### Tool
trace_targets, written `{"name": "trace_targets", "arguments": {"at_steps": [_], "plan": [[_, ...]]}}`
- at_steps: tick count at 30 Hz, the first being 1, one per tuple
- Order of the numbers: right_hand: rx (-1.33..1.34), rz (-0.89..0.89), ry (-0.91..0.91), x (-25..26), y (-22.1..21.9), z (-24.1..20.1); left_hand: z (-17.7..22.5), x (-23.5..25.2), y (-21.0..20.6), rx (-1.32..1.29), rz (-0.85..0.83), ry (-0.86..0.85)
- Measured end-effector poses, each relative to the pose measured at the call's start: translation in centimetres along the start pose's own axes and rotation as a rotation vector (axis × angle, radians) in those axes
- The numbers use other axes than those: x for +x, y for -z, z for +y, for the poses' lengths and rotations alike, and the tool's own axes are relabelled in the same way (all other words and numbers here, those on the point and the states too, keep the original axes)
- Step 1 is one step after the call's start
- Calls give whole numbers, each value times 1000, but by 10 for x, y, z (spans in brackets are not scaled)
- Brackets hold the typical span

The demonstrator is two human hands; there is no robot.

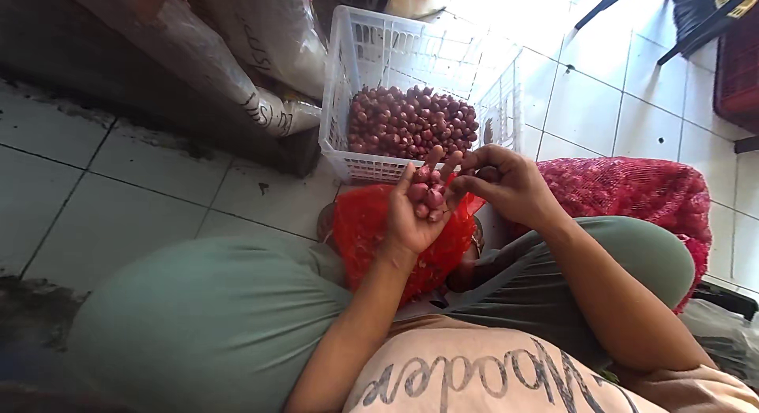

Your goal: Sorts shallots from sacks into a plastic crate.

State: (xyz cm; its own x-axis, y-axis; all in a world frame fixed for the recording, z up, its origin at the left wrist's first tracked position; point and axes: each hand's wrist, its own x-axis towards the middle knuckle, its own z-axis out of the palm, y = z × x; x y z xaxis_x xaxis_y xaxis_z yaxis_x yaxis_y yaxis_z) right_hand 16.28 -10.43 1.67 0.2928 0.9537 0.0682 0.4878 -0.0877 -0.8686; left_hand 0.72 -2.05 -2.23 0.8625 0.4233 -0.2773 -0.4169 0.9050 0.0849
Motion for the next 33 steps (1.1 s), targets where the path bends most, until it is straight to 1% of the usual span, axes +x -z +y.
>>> {"name": "trace_targets", "arguments": {"at_steps": [2, 4, 7, 10, 13, 15, 17, 19, 21, 23, 25, 27, 33], "plan": [[74, -19, -98, 0, 2, -3, -2, 3, -3, -21, 208, -53], [128, -82, -186, -1, 0, -7, -3, 6, -2, -45, 331, -93], [179, -133, -227, -6, -13, -8, -4, 6, -6, -10, 388, -109], [130, -125, -217, -8, -26, -5, -7, 7, -12, 84, 416, -118], [31, -21, -144, -1, -34, 2, -5, 23, -18, 125, 426, -133], [47, 61, -147, 16, -29, 11, 2, 43, -26, 110, 388, -146], [226, 114, -278, 38, -16, 11, 12, 61, -37, 124, 324, -164], [537, 181, -447, 61, -3, 9, 23, 79, -51, 189, 295, -177], [806, 223, -571, 78, 9, 11, 32, 95, -63, 257, 291, -174], [990, 282, -665, 90, 18, 10, 39, 108, -68, 307, 283, -169], [1099, 333, -695, 97, 24, 11, 45, 117, -68, 343, 270, -176], [1142, 341, -694, 100, 25, 13, 50, 121, -62, 355, 244, -188], [1124, 373, -786, 102, 21, 16, 54, 125, -40, 317, 159, -166]]}}
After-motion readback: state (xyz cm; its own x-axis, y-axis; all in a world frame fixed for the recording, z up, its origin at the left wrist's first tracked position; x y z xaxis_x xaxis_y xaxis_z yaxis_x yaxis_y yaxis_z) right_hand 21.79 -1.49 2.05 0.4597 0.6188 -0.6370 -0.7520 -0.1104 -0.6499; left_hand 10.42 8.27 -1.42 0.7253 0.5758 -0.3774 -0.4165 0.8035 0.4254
